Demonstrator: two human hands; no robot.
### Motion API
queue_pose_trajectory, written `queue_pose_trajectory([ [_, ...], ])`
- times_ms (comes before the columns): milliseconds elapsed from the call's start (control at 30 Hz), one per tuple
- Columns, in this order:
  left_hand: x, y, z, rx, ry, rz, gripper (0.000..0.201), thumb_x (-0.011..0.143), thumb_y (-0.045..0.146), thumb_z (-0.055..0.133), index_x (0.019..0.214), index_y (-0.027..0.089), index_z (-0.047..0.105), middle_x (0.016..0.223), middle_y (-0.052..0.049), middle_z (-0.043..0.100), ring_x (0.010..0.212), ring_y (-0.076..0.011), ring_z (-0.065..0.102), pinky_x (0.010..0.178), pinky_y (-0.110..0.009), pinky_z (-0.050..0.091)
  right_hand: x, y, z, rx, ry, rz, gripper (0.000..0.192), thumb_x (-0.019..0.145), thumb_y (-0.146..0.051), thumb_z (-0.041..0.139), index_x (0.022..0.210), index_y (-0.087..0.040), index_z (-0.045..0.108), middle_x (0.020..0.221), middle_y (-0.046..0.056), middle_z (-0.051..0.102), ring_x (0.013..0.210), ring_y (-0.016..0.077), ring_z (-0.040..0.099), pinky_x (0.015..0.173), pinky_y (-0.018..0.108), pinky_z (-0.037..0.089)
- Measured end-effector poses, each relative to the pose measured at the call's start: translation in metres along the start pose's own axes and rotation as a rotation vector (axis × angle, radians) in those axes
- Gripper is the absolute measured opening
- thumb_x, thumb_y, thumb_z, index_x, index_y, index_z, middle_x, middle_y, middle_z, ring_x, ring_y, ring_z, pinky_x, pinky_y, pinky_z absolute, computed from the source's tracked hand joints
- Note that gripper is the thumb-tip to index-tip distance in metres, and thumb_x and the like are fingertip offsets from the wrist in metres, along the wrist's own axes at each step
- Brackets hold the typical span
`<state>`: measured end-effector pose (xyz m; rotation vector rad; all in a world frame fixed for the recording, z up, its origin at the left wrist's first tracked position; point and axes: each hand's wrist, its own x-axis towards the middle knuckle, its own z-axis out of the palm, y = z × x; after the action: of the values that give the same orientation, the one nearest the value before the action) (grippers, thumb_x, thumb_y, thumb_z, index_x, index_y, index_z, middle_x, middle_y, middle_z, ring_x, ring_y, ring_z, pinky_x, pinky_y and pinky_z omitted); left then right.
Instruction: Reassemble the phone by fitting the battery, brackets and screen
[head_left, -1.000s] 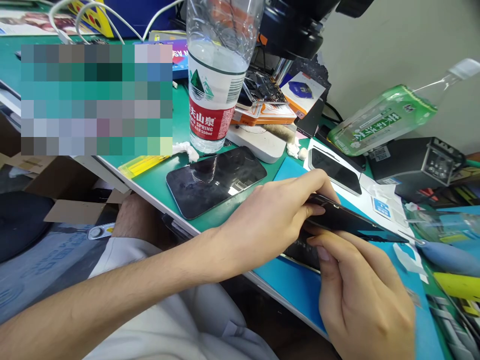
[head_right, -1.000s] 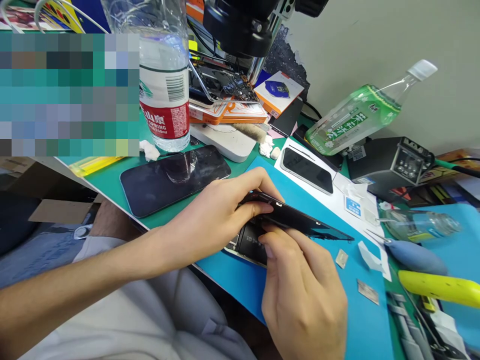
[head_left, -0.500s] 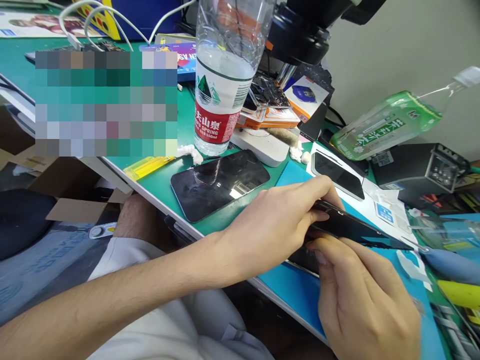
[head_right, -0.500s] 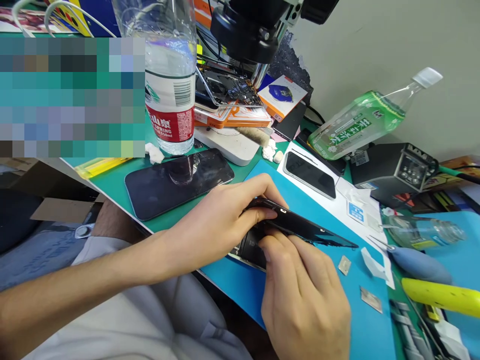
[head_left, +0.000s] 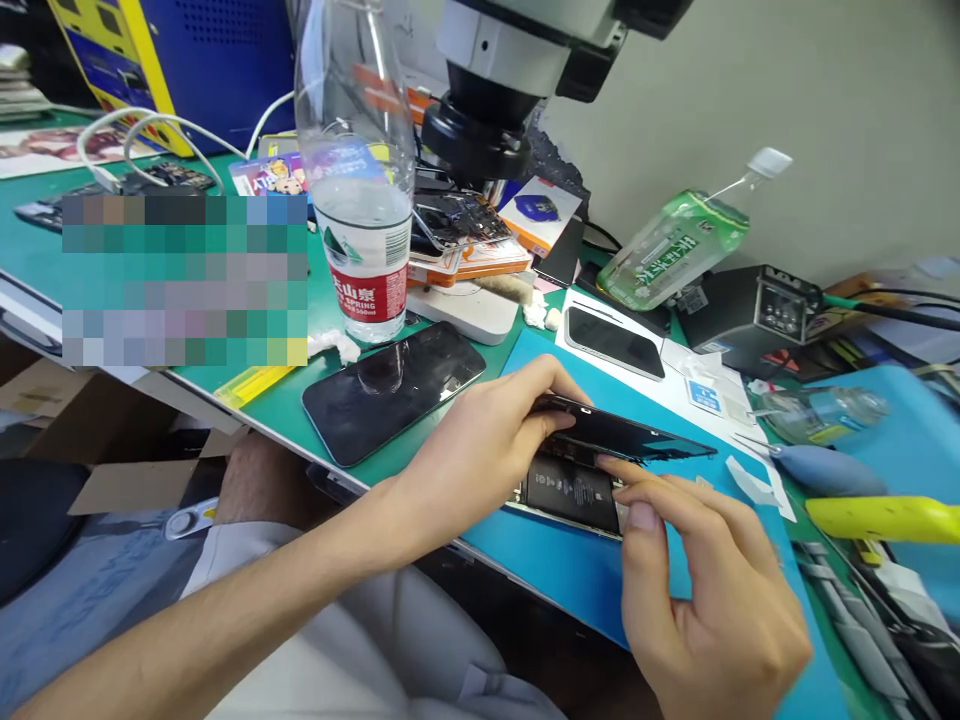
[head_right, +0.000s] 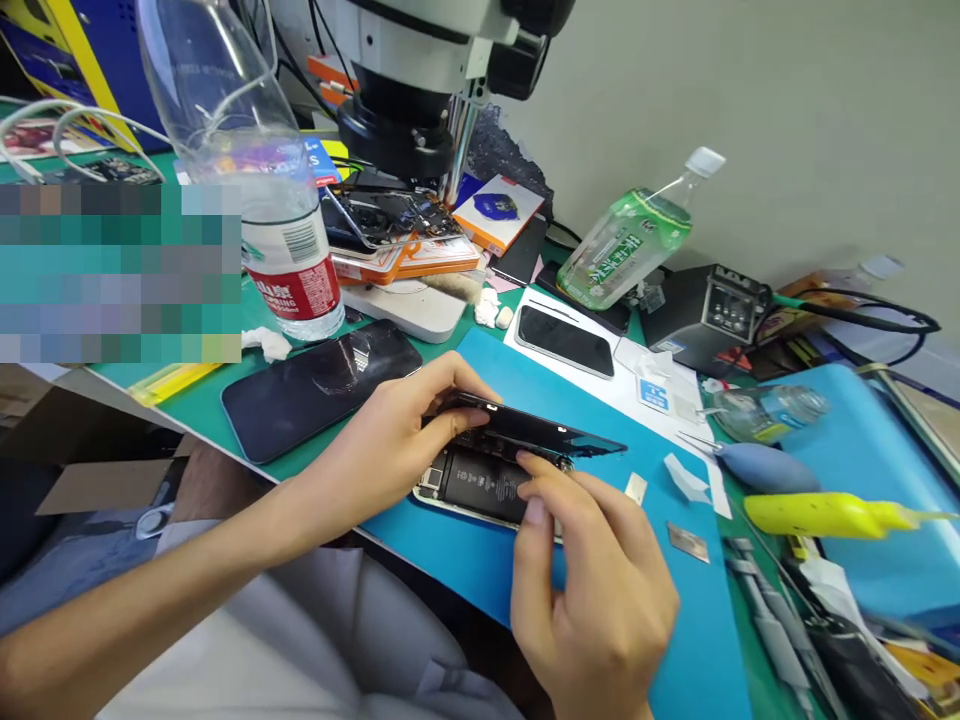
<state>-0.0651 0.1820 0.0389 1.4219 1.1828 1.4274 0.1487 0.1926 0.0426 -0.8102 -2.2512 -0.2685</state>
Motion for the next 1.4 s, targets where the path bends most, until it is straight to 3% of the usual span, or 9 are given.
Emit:
queue_pose_trajectory([
  [300, 0.0005, -0.0015, 0.0009, 0.001, -0.008, 0.003, 0.011, 0.108, 0.015, 0.060, 0.109, 0.025, 0.065, 0.106, 0.003, 0.073, 0.106, -0.0167, 0.072, 0.094, -0.026, 0.053, 0.0010, 0.0000, 0.0027, 0.076, -0.089, 0.002, 0.022, 0.102, -0.007, 0.064, 0.119, -0.019, 0.070, 0.121, 0.010, 0.079, 0.114, 0.0257, 0.072, 0.100, 0.040, 0.057],
  [1200, 0.0002, -0.0053, 0.0004, -0.011, -0.057, 0.068, 0.023, 0.108, 0.005, 0.052, 0.115, 0.024, 0.063, 0.113, 0.004, 0.071, 0.107, -0.0112, 0.070, 0.094, -0.020, 0.052, 0.0035, 0.0023, 0.0061, 0.133, -0.181, 0.003, 0.018, 0.106, -0.009, 0.061, 0.120, -0.015, 0.070, 0.115, 0.009, 0.073, 0.115, 0.0210, 0.067, 0.104, 0.033, 0.051],
  [1400, 0.0007, -0.0042, 0.0005, -0.018, -0.053, 0.072, 0.025, 0.108, 0.003, 0.049, 0.116, 0.024, 0.061, 0.115, 0.003, 0.069, 0.109, -0.0101, 0.067, 0.097, -0.018, 0.051, 0.0067, 0.0033, 0.0082, 0.089, -0.190, -0.038, 0.017, 0.107, -0.008, 0.059, 0.119, -0.015, 0.069, 0.110, 0.009, 0.073, 0.110, 0.0223, 0.065, 0.098, 0.035, 0.050],
])
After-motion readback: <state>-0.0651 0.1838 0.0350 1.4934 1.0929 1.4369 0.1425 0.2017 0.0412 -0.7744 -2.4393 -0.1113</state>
